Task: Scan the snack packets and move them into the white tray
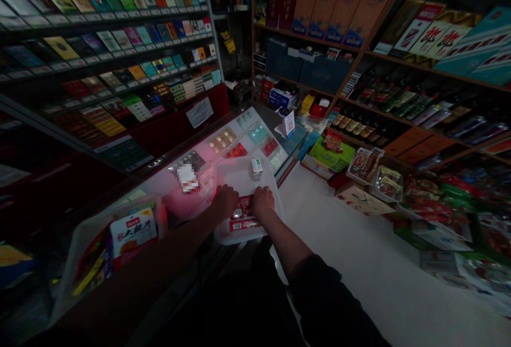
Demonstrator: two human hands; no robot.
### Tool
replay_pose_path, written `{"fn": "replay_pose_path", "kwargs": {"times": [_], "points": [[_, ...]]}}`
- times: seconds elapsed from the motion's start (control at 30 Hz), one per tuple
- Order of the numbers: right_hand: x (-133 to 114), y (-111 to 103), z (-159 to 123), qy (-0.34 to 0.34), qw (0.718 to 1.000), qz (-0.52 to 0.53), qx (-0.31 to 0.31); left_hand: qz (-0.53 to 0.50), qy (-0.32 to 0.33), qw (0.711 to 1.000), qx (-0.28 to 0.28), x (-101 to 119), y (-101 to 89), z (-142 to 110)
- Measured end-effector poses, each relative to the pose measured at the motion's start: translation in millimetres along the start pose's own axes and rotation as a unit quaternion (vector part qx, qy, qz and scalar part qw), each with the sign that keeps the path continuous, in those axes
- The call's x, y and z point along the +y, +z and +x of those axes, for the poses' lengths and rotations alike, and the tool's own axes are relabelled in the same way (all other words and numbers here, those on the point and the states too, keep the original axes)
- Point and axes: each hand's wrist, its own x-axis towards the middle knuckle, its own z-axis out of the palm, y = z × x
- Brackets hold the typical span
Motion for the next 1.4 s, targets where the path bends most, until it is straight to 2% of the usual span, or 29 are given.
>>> {"fn": "replay_pose_path", "kwargs": {"times": [0.17,0.37,0.53,0.7,0.87,1.0,1.27,1.4], "points": [[21,-11,3,-0.063,0.997,-0.019,-0.044,-0.009,0.042,0.999,0.005,-16,0.0,-2],[35,-23,-3,-0.087,0.995,-0.021,-0.035,-0.006,0.056,0.998,0.027,-30,-3.4,-5],[41,-42,-12,-0.146,0.987,0.041,0.049,-0.031,0.101,0.984,0.141,-47,-16.6,-18],[41,-61,-14,-0.209,0.959,0.153,0.118,-0.068,0.111,0.979,0.160,-63,-38.6,-38],[28,-72,-15,-0.248,0.933,0.214,0.146,-0.100,0.103,0.976,0.162,-83,-60.5,-55],[9,-75,-17,-0.271,0.922,0.231,0.155,-0.102,0.092,0.974,0.182,-99,-70.6,-68],[-27,-71,-18,-0.290,0.916,0.229,0.158,-0.049,0.051,0.974,0.216,-118,-71.0,-100],[-39,-65,-19,-0.296,0.919,0.205,0.159,-0.045,0.042,0.975,0.214,-128,-67.6,-113]]}}
